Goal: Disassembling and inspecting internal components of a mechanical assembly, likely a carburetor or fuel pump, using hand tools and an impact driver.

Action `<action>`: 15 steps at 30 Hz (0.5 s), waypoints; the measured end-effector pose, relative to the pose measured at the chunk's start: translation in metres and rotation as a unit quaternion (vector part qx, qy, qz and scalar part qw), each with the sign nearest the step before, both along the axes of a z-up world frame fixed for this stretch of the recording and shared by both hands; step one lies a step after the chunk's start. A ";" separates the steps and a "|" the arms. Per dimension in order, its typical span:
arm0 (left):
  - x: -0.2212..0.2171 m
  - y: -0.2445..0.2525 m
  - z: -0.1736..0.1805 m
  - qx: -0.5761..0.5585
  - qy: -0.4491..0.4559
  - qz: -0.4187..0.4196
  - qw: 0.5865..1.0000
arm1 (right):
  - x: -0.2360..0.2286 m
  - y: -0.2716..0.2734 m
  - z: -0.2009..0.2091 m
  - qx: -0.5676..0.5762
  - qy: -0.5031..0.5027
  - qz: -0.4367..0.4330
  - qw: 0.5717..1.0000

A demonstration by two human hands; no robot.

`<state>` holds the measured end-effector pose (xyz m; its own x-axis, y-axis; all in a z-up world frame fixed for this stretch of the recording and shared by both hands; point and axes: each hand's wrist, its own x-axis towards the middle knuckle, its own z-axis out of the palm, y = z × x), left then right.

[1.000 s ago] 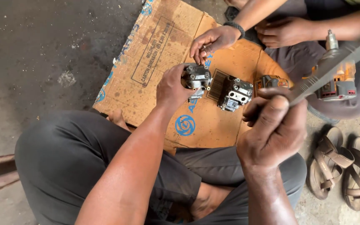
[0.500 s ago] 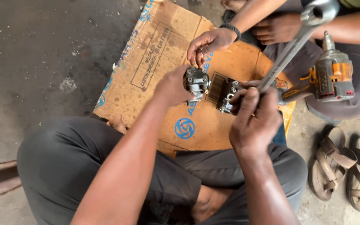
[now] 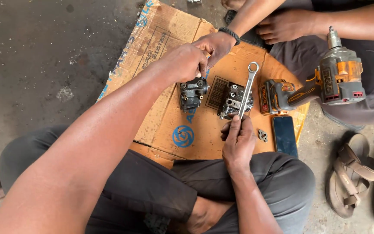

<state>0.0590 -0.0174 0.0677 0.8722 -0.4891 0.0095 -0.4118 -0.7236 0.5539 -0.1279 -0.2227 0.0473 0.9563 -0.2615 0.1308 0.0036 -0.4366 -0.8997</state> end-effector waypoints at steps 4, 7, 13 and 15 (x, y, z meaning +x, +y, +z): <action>-0.001 -0.005 -0.003 0.014 0.002 0.005 1.000 | 0.000 0.002 0.005 0.027 0.017 -0.011 0.999; -0.003 -0.009 -0.003 0.035 -0.013 0.018 0.999 | 0.000 0.000 0.005 0.039 0.014 -0.011 0.999; -0.012 -0.018 0.001 0.064 0.047 0.120 0.990 | -0.006 -0.006 0.016 0.058 -0.039 0.004 0.998; -0.014 -0.014 -0.007 0.087 0.037 0.148 0.984 | -0.008 -0.008 0.016 0.084 -0.115 0.031 0.989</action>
